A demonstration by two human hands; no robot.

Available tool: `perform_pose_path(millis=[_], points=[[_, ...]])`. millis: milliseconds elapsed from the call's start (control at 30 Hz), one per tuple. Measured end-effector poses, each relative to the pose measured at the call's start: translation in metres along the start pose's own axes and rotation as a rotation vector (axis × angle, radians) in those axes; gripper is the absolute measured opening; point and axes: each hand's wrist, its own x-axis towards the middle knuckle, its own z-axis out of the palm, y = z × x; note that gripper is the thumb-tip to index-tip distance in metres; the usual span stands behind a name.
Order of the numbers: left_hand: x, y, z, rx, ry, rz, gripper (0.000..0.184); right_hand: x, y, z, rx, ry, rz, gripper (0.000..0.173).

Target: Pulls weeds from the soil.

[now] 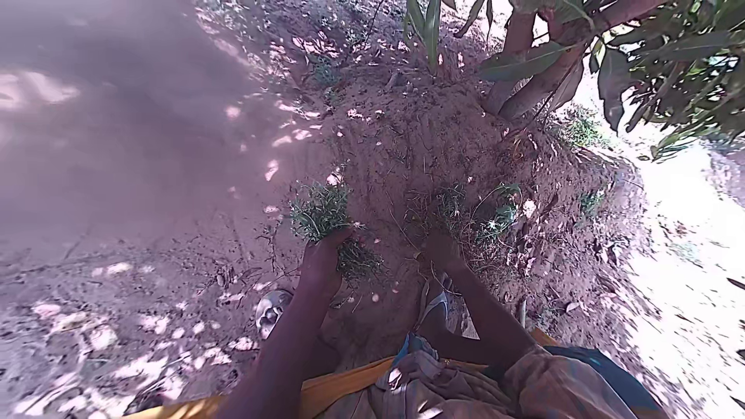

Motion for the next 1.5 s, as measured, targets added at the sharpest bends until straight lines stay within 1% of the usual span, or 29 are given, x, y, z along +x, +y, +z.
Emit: perform_pose_path(millis=[67, 133, 200, 233, 267, 333, 433, 467, 533, 600, 667, 700, 733, 767, 800, 833, 900, 967, 1067, 1167, 1267, 1400, 1500], points=[[0.0, -0.001, 0.0, 0.005, 0.026, -0.023, 0.014, -0.002, 0.003, -0.026, 0.198, 0.07, -0.046, 0.035], [0.001, -0.002, 0.0, 0.02, 0.023, -0.036, 0.014, -0.004, 0.01, -0.049, 0.553, 0.102, -0.127, 0.028], [0.001, -0.001, 0.0, 0.018, 0.014, -0.043, 0.014, -0.009, 0.016, -0.059, 0.935, 0.044, -0.259, 0.024], [0.001, 0.0, 0.001, 0.017, 0.01, -0.053, 0.015, -0.012, 0.016, -0.059, 1.072, 0.009, -0.323, 0.024], [0.002, 0.0, 0.0, 0.017, 0.0, -0.065, 0.015, -0.015, 0.014, -0.057, 1.138, -0.023, -0.381, 0.025], [0.0, -0.001, 0.001, 0.047, -0.033, -0.078, 0.012, -0.021, 0.007, -0.05, 1.141, -0.086, -0.482, 0.027], [-0.007, 0.0, 0.003, 0.143, -0.102, -0.083, 0.011, -0.031, -0.013, -0.042, 1.092, -0.188, -0.575, 0.024], [-0.007, -0.001, 0.003, 0.163, -0.11, -0.073, 0.014, -0.034, -0.02, -0.04, 1.054, -0.228, -0.611, 0.023], [-0.008, -0.001, 0.002, 0.206, -0.141, -0.043, 0.027, -0.037, -0.033, -0.034, 0.969, -0.311, -0.696, 0.021], [-0.008, -0.001, 0.0, 0.26, -0.169, -0.009, 0.035, -0.038, -0.039, -0.025, 0.903, -0.393, -0.747, 0.021], [-0.006, -0.004, -0.002, 0.274, -0.177, 0.008, 0.034, -0.034, -0.038, -0.022, 0.786, -0.456, -0.742, 0.024], [-0.006, -0.003, -0.003, 0.268, -0.184, -0.007, 0.033, -0.031, -0.036, -0.024, 0.686, -0.451, -0.702, 0.025], [-0.006, -0.002, -0.003, 0.253, -0.182, -0.037, 0.028, -0.029, -0.035, -0.028, 0.571, -0.416, -0.636, 0.027], [-0.005, 0.0, -0.003, 0.242, -0.18, -0.067, 0.023, -0.029, -0.036, -0.032, 0.513, -0.37, -0.55, 0.028], [-0.005, 0.002, -0.003, 0.235, -0.196, -0.084, 0.021, -0.029, -0.037, -0.036, 0.56, -0.312, -0.479, 0.028], [-0.005, 0.003, -0.004, 0.229, -0.224, -0.08, 0.019, -0.029, -0.036, -0.038, 0.684, -0.27, -0.443, 0.028], [-0.004, 0.002, -0.006, 0.227, -0.298, -0.044, 0.02, -0.032, -0.036, -0.042, 0.955, -0.267, -0.472, 0.033], [-0.006, 0.001, -0.007, 0.222, -0.371, -0.018, 0.022, -0.039, -0.039, -0.044, 1.072, -0.302, -0.534, 0.043], [-0.014, 0.004, -0.005, 0.246, -0.396, -0.001, 0.025, -0.053, -0.052, -0.041, 1.142, -0.301, -0.542, 0.051], [-0.013, 0.002, -0.006, 0.258, -0.364, 0.022, 0.028, -0.058, -0.062, -0.034, 1.239, -0.21, -0.546, 0.042], [-0.012, 0.0, -0.004, 0.272, -0.335, 0.026, 0.027, -0.06, -0.063, -0.034, 1.244, -0.156, -0.53, 0.048], [-0.011, 0.0, 0.001, 0.215, -0.299, 0.016, 0.02, -0.055, -0.06, -0.037, 1.242, -0.063, -0.421, 0.044], [-0.007, -0.002, -0.001, 0.175, -0.287, 0.014, 0.021, -0.052, -0.052, -0.039, 1.253, -0.031, -0.435, 0.041]])
